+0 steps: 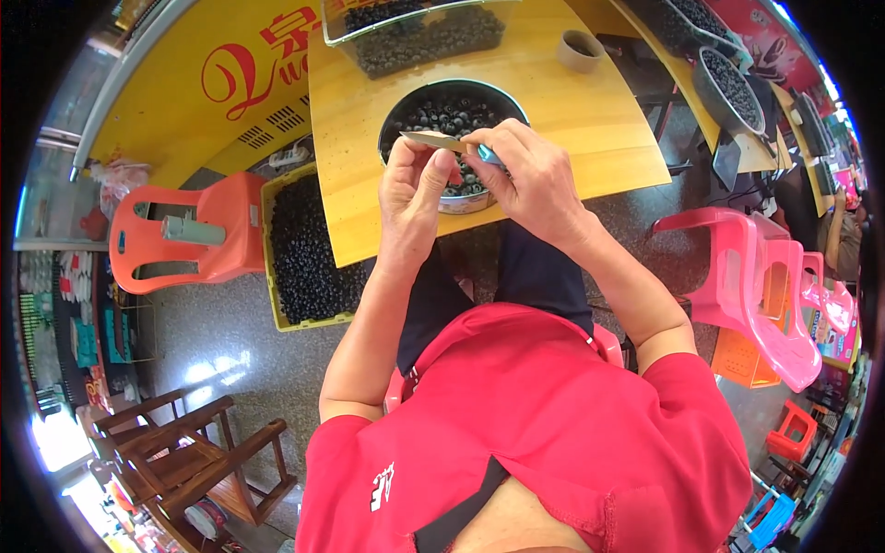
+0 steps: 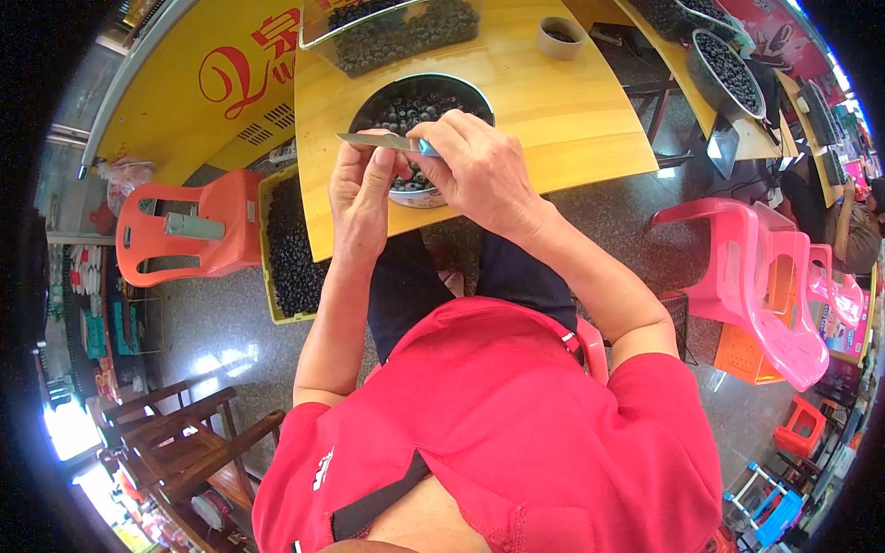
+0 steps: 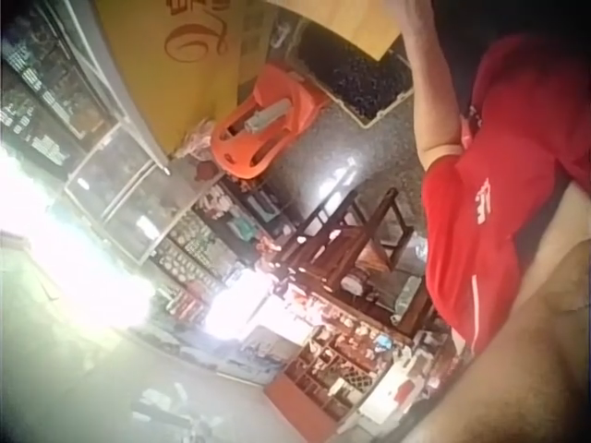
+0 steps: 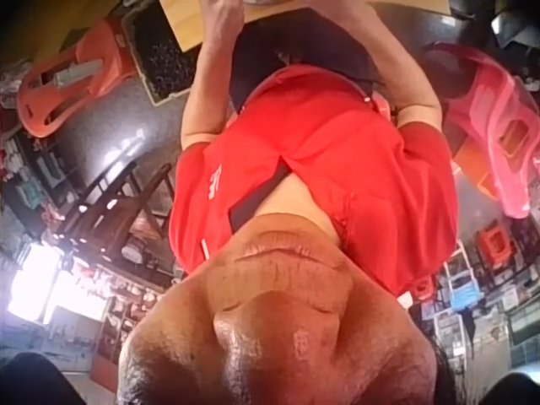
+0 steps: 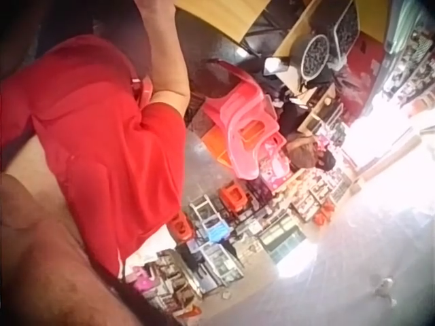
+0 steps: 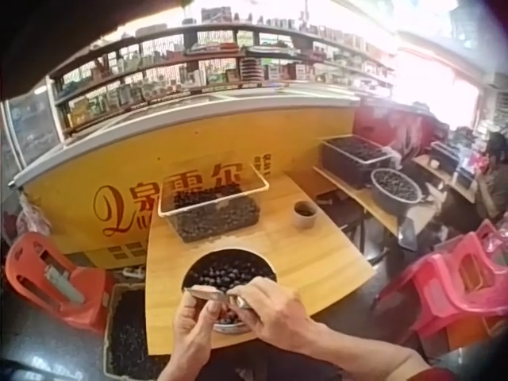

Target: Cutting small black nuts with a knife and placing them in a metal bowl.

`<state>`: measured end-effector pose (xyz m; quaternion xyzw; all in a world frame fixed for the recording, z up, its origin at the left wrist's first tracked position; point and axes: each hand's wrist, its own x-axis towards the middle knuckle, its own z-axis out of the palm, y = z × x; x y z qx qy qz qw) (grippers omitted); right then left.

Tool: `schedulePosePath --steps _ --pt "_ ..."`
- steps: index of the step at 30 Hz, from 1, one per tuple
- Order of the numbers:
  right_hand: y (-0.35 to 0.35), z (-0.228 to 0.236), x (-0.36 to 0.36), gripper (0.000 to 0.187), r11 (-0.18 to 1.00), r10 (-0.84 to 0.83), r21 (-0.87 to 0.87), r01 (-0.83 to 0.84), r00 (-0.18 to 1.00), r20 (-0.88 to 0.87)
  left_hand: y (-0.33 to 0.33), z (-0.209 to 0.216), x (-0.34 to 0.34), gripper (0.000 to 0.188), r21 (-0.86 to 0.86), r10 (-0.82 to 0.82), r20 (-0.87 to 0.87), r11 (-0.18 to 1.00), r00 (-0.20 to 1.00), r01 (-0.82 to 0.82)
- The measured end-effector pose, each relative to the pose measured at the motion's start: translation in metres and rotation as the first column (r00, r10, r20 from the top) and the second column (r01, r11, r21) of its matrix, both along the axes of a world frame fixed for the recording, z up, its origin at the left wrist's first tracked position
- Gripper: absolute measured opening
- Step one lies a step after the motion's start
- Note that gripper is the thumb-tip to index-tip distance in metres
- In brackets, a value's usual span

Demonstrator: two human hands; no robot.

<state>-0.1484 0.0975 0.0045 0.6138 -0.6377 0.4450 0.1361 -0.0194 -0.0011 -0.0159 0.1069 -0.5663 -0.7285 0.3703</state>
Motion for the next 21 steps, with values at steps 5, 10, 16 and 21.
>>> schedulePosePath --steps 5,10,16,21 --pt "-0.002 -0.002 0.001 0.015 1.000 -0.004 0.002 0.004 1.000 -0.013 -0.001 -0.003 0.000 0.016 0.044 -0.031 -0.029 0.999 0.999 0.032" --pt "-0.006 -0.013 -0.008 0.014 0.991 -0.093 0.094 0.096 0.995 -0.035 0.003 0.005 0.003 0.014 0.103 -0.122 -0.183 0.984 0.976 0.142" --pt "-0.007 0.017 -0.004 0.018 0.991 0.078 0.056 -0.122 0.865 0.495 -0.002 0.003 0.005 0.013 0.104 -0.003 -0.116 0.994 0.993 0.015" --pt "-0.006 0.025 0.005 0.019 0.920 0.176 0.044 -0.389 0.512 0.841 0.002 0.006 0.004 0.017 -0.035 0.109 -0.090 0.993 0.990 -0.112"
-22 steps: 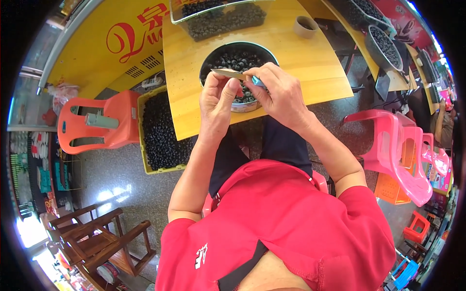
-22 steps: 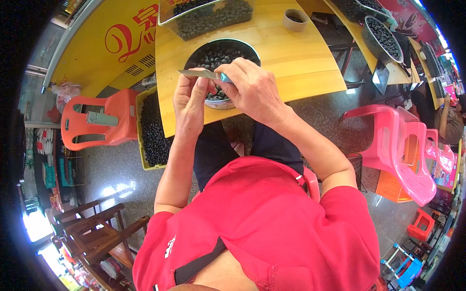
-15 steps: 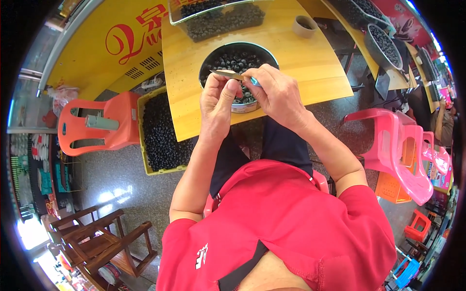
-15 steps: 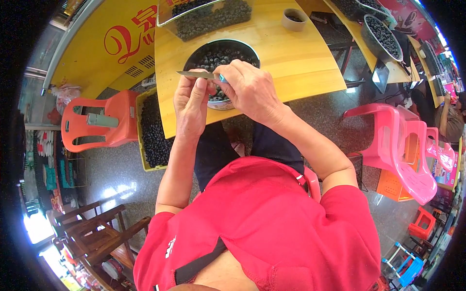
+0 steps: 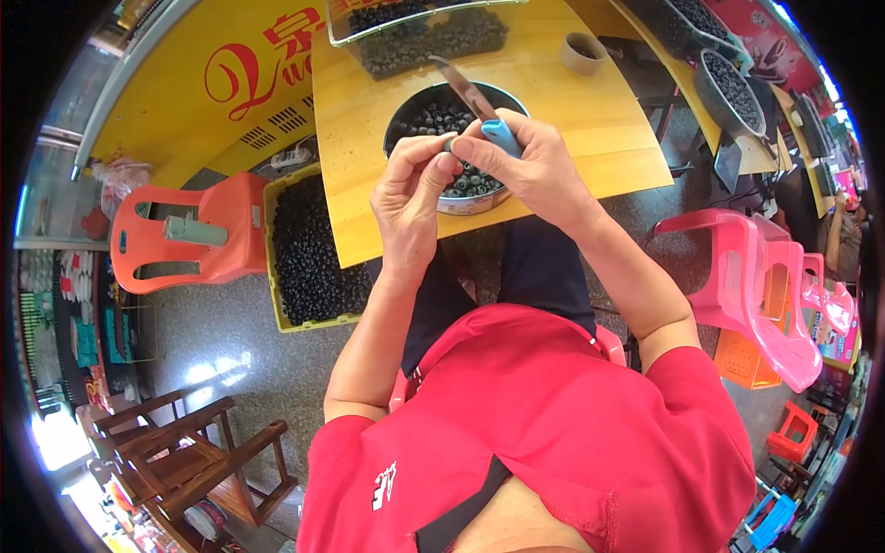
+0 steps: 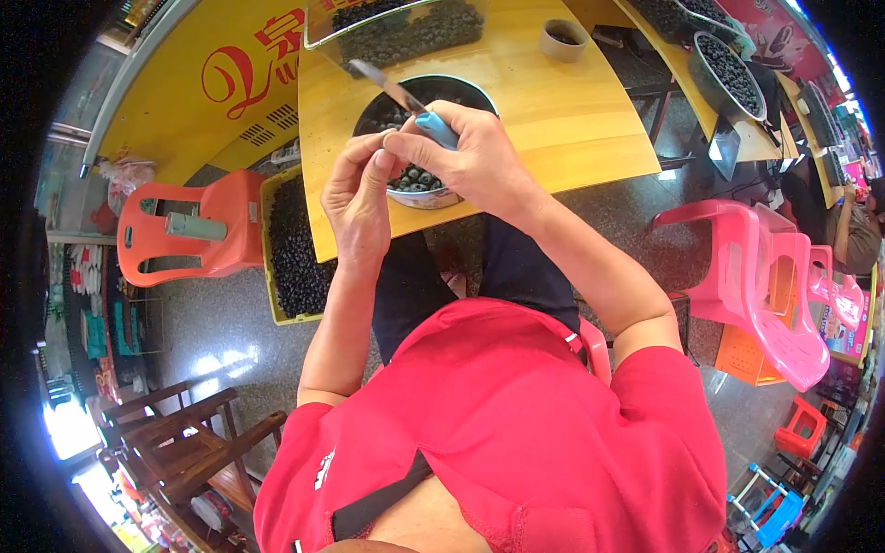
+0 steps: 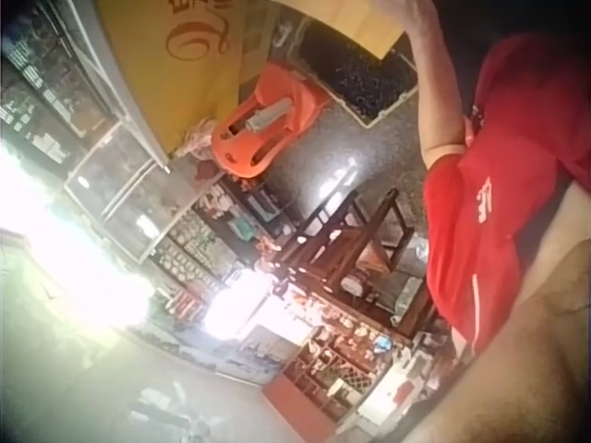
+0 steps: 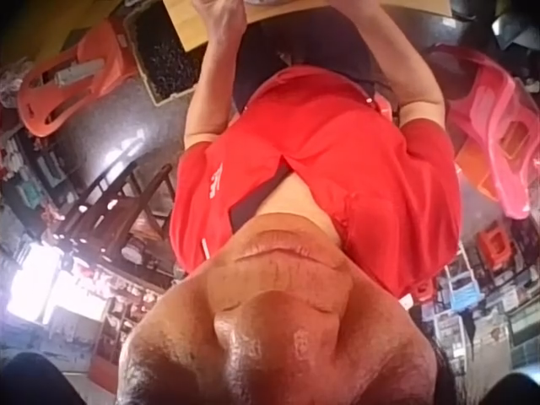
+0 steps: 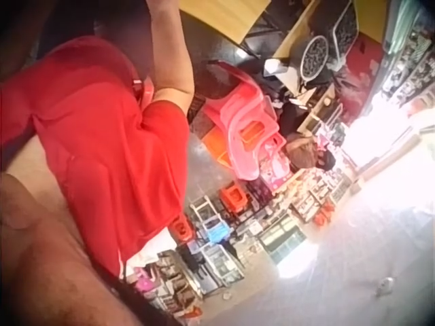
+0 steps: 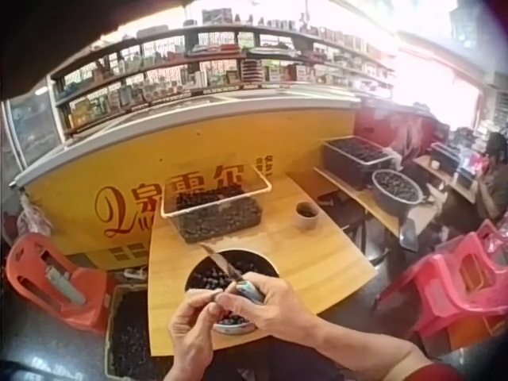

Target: Cutting small black nuts with a knife and placing them in a metal bowl.

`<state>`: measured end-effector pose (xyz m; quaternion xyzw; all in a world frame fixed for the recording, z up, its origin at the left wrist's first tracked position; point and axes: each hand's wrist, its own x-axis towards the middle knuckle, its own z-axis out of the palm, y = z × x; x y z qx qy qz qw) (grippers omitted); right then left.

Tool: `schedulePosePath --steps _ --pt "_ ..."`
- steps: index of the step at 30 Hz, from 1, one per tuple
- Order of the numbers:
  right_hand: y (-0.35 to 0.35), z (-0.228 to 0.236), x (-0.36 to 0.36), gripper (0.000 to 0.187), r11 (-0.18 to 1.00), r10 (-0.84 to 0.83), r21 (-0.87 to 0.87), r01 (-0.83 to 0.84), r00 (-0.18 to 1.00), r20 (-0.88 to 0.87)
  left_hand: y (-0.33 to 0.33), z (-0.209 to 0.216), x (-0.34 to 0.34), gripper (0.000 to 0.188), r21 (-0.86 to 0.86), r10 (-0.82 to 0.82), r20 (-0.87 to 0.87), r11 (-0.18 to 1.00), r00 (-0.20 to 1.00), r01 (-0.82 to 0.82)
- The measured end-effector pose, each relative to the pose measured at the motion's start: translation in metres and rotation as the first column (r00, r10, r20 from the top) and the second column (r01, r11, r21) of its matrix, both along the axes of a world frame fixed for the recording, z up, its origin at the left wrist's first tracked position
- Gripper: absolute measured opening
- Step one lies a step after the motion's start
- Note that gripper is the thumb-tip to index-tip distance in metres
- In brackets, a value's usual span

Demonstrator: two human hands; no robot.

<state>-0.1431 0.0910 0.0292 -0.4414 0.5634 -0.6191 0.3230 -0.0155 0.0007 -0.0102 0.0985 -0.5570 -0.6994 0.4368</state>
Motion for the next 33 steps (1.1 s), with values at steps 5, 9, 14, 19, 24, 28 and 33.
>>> schedulePosePath --steps 5,9,14,19,24,28,33 --pt "0.003 0.006 0.008 0.022 0.999 0.020 -0.030 -0.014 0.978 0.206 -0.003 -0.002 0.002 0.021 -0.226 0.089 -0.011 0.970 0.996 -0.089" --pt "0.005 0.002 0.001 0.025 0.998 0.027 0.052 -0.043 0.963 0.268 -0.001 0.001 0.001 0.020 -0.295 0.071 0.009 0.953 0.997 -0.065" --pt "0.005 -0.008 0.003 0.020 0.986 -0.131 -0.126 0.106 0.970 -0.207 0.000 -0.001 0.000 0.016 -0.037 -0.018 -0.001 0.999 1.000 0.017" --pt "0.014 -0.012 -0.005 0.016 0.943 -0.315 -0.309 0.121 0.626 -0.714 0.001 -0.003 -0.001 0.013 0.066 -0.068 -0.008 0.995 0.998 0.068" --pt "0.014 -0.017 -0.009 0.021 0.936 -0.350 -0.323 0.139 0.472 -0.809 0.005 -0.002 -0.004 0.012 0.076 -0.086 -0.009 0.993 0.996 0.087" --pt "0.015 -0.018 -0.009 0.021 0.939 -0.344 -0.307 0.156 0.481 -0.807 0.006 -0.003 -0.006 0.012 0.051 -0.089 0.006 0.995 0.996 0.089" --pt "0.016 -0.020 -0.010 0.013 0.957 -0.291 -0.246 0.156 0.531 -0.796 0.004 -0.007 -0.006 0.009 0.096 -0.137 -0.037 0.985 0.990 0.140"
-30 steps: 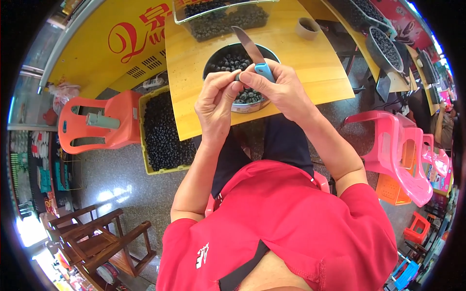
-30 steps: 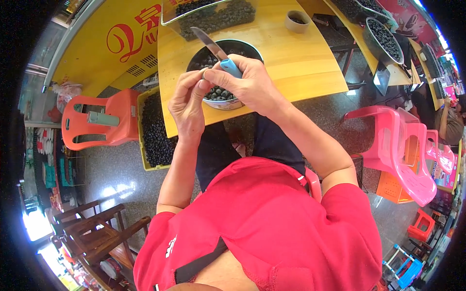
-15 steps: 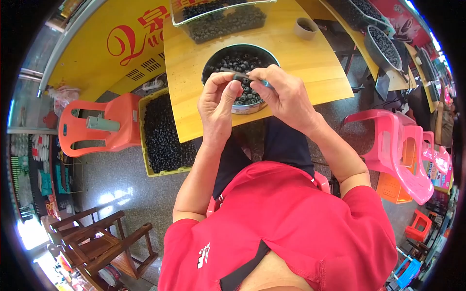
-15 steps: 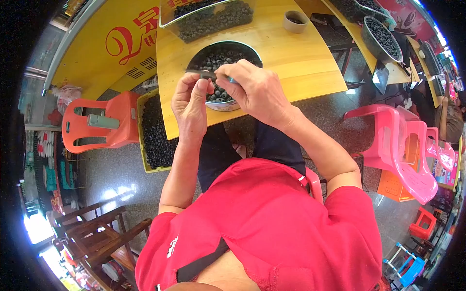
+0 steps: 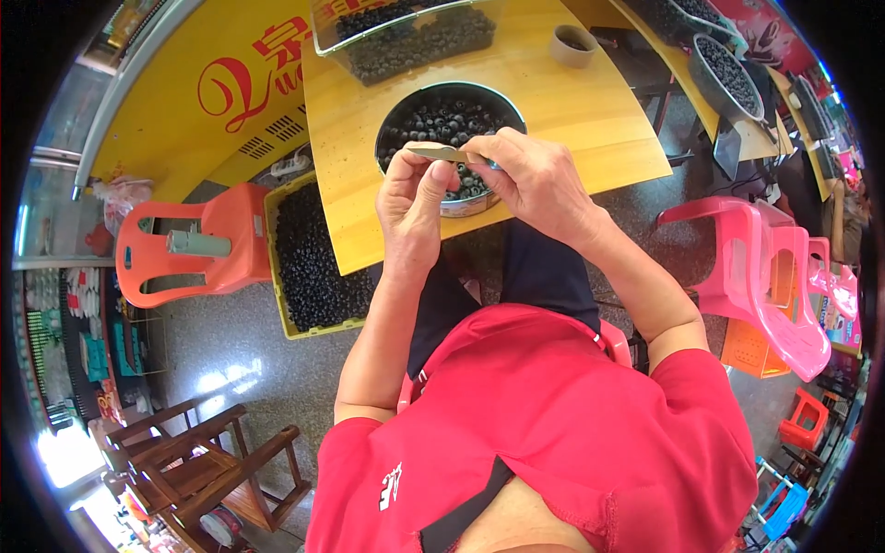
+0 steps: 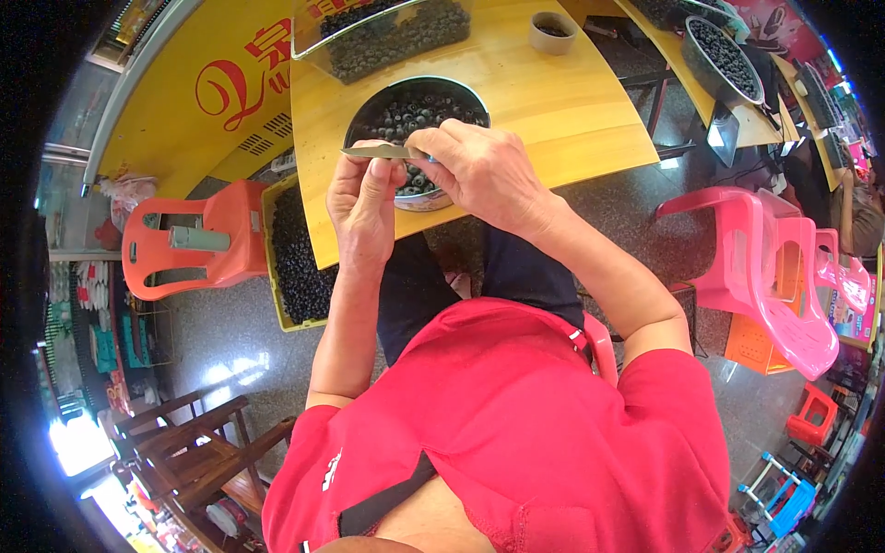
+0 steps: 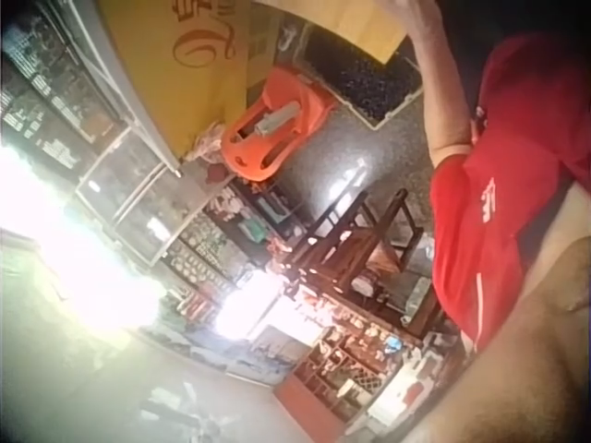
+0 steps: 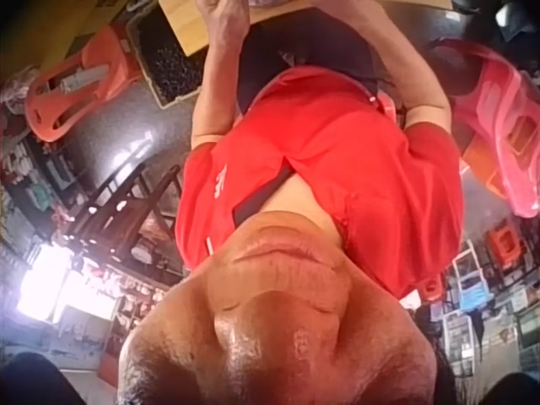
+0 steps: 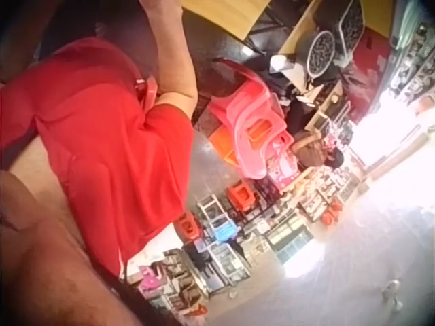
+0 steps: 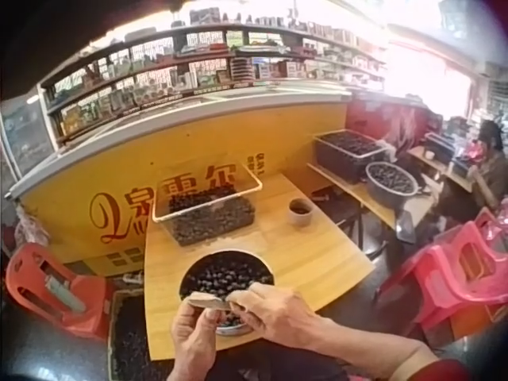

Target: Cutting small black nuts with a knife and placing them in a metal bowl.

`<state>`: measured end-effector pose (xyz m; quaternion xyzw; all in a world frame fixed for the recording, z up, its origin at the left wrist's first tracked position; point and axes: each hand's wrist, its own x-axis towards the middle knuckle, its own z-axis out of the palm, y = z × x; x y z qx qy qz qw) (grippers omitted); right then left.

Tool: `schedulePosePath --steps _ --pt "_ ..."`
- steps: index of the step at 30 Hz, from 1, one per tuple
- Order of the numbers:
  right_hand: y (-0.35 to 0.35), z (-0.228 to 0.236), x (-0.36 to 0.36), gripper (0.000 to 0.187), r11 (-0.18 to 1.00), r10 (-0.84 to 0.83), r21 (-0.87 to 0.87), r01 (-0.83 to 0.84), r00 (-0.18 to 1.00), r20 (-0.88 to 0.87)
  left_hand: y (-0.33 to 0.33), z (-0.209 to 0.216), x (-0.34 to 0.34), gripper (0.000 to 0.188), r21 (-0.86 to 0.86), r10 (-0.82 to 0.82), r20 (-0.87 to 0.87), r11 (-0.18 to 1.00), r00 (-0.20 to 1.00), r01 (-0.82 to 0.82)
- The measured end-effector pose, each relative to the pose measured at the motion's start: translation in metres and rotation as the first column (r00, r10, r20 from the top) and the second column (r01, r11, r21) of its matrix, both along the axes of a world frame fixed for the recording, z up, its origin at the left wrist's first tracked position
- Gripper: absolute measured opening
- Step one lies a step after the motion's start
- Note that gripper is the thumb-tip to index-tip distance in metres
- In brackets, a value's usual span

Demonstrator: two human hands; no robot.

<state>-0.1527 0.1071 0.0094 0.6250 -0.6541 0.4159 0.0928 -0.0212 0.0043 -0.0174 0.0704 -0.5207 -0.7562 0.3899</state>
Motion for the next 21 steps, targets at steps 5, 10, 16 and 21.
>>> schedulePosePath --steps 5,10,16,21 --pt "-0.002 -0.002 -0.001 0.011 0.997 0.004 0.083 -0.004 1.000 -0.003 -0.007 -0.002 0.013 0.010 0.024 -0.068 -0.071 0.997 0.995 0.070" --pt "-0.005 -0.017 -0.021 0.013 0.979 -0.111 0.167 0.114 0.993 -0.030 -0.016 0.007 0.043 0.013 -0.065 -0.015 -0.123 0.998 0.992 0.007" --pt "0.006 -0.007 -0.035 0.019 0.962 -0.205 0.208 0.175 0.969 0.135 -0.081 -0.035 0.121 0.016 -0.049 0.366 0.141 0.931 0.920 -0.363" --pt "0.015 -0.011 -0.047 0.025 0.960 -0.203 0.260 0.099 0.890 0.409 -0.132 -0.103 0.183 0.020 -0.257 0.564 0.490 0.822 0.665 -0.508"
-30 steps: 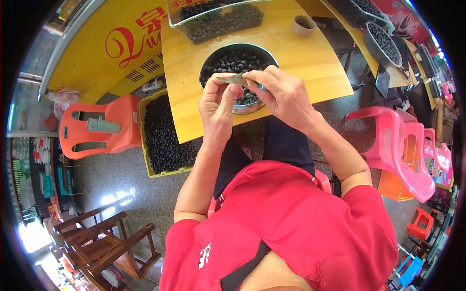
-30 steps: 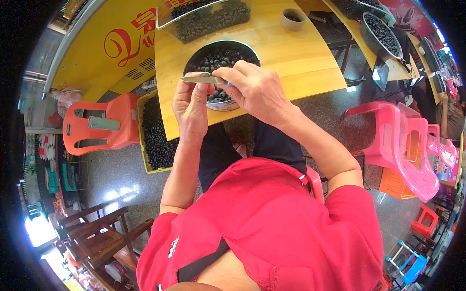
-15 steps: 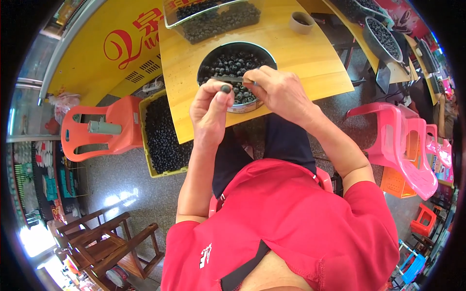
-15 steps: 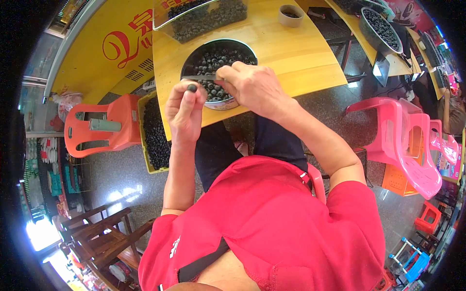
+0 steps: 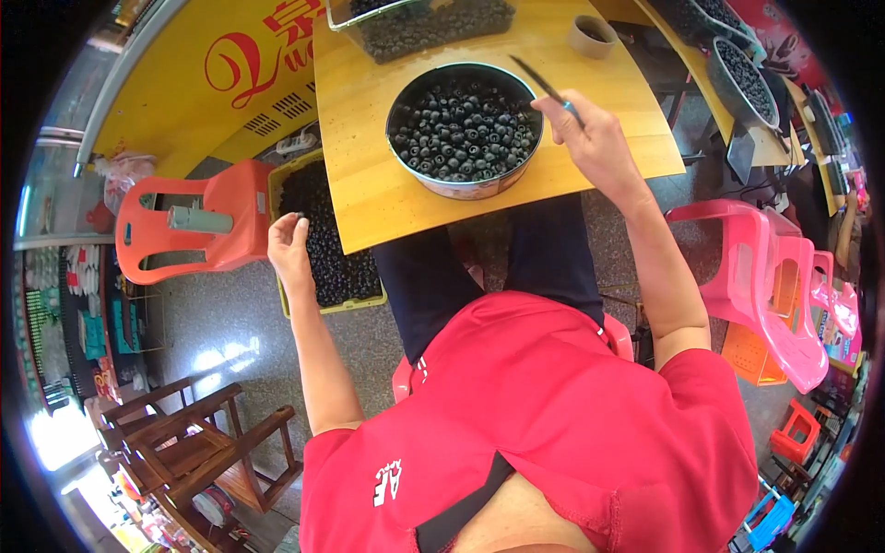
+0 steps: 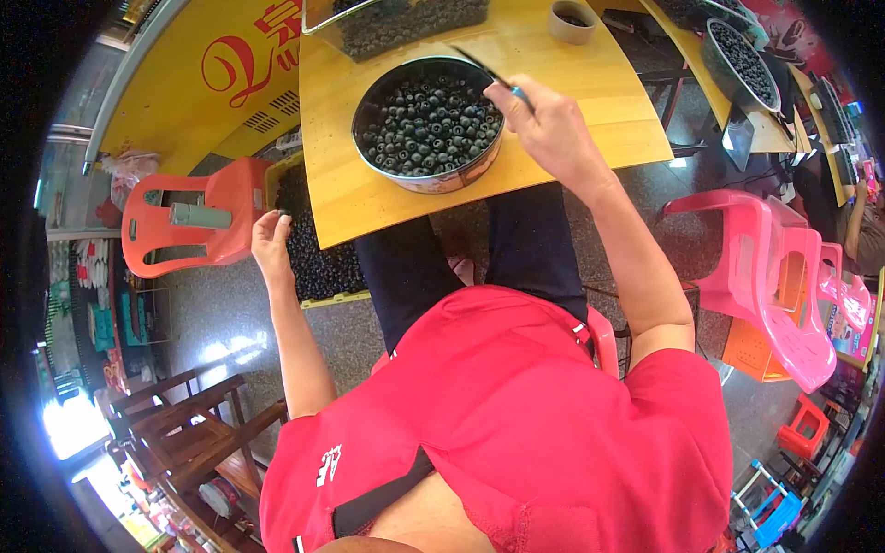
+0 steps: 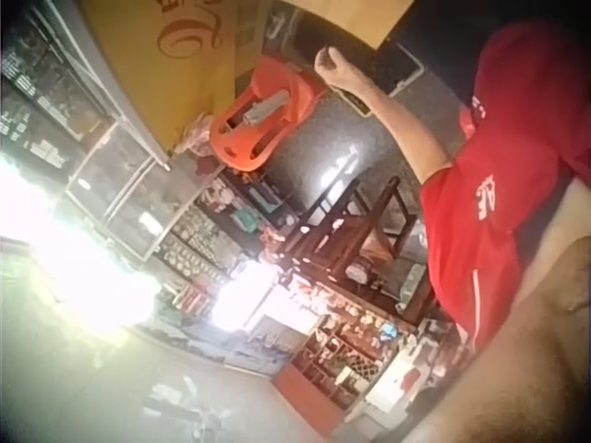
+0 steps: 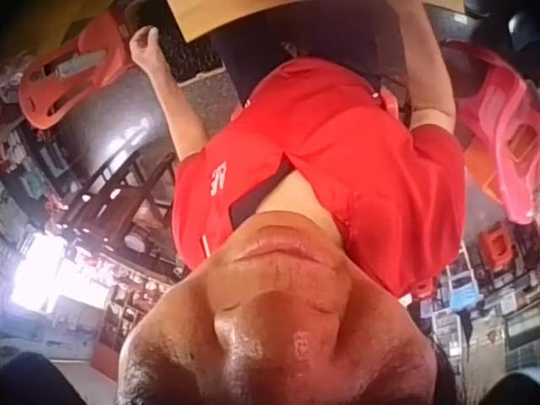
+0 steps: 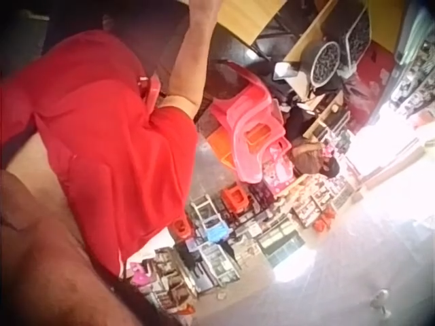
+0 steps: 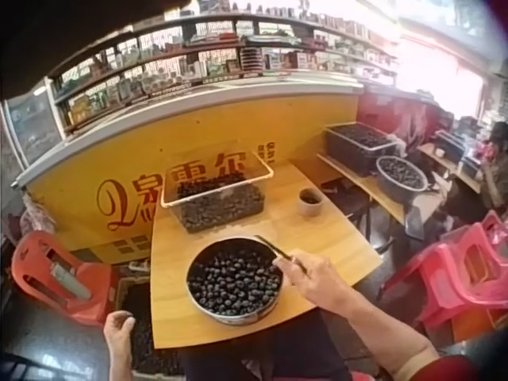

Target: Cutting small black nuts with a knife and placing them in a metal bowl.

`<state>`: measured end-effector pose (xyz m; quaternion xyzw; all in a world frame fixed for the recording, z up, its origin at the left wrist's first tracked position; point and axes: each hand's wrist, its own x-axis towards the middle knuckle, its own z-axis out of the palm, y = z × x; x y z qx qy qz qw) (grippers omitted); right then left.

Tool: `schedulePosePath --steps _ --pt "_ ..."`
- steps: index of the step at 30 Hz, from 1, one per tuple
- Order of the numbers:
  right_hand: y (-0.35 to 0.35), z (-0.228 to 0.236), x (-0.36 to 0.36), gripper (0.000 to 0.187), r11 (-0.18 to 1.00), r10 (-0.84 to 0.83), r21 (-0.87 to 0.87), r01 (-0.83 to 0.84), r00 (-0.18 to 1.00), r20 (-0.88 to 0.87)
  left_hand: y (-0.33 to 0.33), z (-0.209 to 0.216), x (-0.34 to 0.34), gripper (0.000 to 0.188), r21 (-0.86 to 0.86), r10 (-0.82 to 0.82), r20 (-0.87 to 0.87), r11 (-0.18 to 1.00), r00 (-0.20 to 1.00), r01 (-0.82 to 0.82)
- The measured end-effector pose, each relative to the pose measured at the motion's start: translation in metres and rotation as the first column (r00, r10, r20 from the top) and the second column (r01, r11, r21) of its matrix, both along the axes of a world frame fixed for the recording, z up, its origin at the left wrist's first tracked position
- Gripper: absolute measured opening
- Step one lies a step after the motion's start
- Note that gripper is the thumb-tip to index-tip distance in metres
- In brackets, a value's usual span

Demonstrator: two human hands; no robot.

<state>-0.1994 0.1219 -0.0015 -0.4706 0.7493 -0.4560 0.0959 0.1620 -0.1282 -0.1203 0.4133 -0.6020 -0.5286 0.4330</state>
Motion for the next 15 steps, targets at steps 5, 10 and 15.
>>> schedulePosePath --steps 5,10,15 --pt "0.008 -0.010 -0.006 0.032 0.994 0.066 -0.107 -0.022 0.901 0.429 0.056 0.078 -0.044 0.037 -0.179 -0.175 0.012 0.968 0.984 0.174" --pt "0.008 -0.013 0.002 0.030 0.997 0.058 -0.070 -0.022 0.823 0.565 0.159 0.158 -0.127 0.096 -0.372 -0.825 -0.561 0.324 0.068 0.870" --pt "0.010 -0.015 0.008 0.032 0.997 0.068 -0.071 -0.031 0.785 0.615 0.238 0.228 -0.167 0.074 -0.672 -0.293 -0.692 -0.074 -0.660 0.737"
